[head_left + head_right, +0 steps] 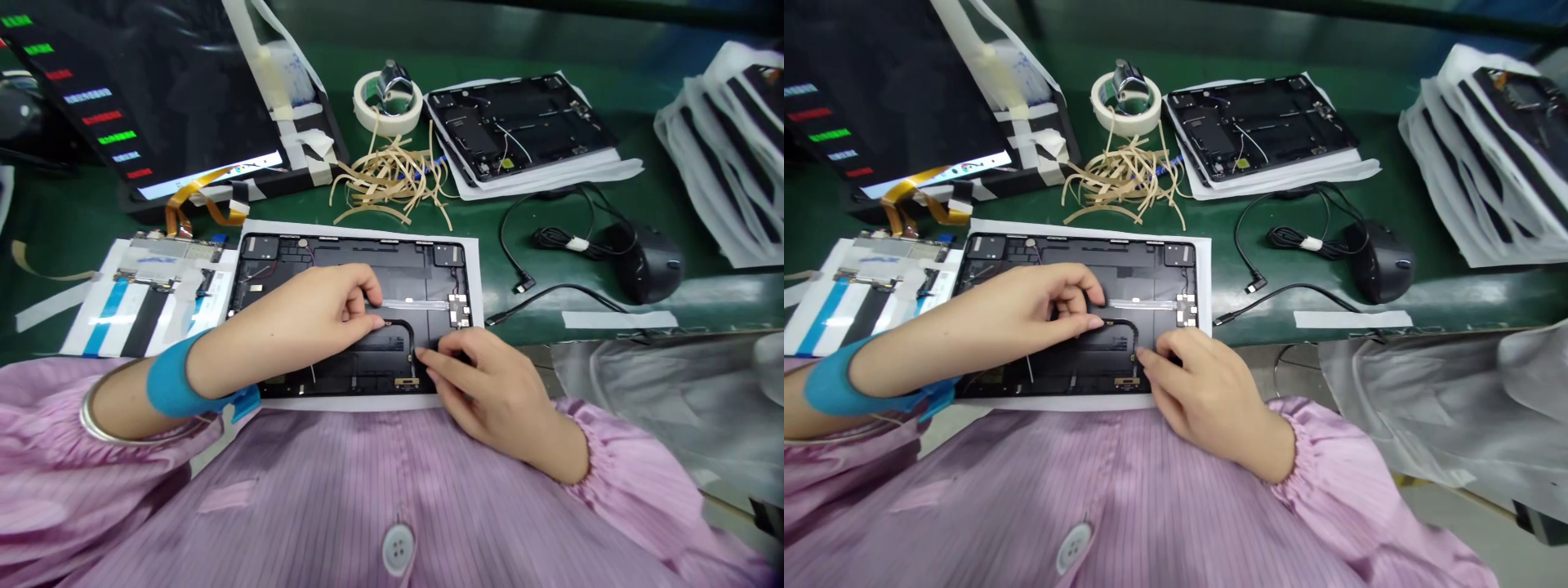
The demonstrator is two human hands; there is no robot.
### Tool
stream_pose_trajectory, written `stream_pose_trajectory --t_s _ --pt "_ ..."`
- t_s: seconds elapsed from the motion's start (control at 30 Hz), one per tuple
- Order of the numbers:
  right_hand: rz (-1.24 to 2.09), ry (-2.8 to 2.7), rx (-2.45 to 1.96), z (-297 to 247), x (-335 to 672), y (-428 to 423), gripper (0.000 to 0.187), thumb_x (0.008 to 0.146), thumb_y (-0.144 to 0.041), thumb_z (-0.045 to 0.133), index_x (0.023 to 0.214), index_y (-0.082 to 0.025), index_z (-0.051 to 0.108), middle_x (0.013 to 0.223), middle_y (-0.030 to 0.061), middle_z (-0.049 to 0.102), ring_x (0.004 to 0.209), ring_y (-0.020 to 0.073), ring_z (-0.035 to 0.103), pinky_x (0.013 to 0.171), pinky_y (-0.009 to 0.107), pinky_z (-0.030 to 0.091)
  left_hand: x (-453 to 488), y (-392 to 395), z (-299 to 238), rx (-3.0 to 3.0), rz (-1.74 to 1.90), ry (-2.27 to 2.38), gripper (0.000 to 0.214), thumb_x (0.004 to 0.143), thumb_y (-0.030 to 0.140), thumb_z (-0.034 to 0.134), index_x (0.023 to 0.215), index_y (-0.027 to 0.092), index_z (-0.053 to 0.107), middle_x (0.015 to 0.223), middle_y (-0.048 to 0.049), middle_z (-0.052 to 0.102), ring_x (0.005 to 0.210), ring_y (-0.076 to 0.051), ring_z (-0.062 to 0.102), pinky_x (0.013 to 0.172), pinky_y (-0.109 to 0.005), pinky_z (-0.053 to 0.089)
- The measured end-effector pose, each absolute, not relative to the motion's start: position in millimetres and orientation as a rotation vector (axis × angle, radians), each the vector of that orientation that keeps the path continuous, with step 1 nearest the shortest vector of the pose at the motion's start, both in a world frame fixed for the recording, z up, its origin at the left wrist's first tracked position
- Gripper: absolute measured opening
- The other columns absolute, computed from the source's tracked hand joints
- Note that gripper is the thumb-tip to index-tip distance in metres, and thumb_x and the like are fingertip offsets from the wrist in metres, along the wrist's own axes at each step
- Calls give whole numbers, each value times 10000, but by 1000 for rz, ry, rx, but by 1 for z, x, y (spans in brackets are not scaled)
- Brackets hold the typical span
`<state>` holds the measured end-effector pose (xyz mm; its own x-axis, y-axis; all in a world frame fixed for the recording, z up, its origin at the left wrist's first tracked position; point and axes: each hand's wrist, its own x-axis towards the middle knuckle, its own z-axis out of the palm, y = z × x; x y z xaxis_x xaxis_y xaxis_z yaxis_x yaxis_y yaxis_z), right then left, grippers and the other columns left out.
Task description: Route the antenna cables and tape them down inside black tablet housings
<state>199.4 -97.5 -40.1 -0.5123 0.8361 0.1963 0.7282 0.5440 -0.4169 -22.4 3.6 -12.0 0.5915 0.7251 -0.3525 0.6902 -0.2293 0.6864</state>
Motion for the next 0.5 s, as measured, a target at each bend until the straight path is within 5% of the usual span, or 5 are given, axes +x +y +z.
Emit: stream_pose_trajectory --t_s 0.5 --pt "172 -2500 -1243 -51 192 -95 313 888 -169 482 1167 -103 607 875 105 594 763 193 485 664 344 459 -22 3 -21 1921 98 1166 173 797 318 576 915 204 520 615 52 579 524 -100 515 502 -219 339"
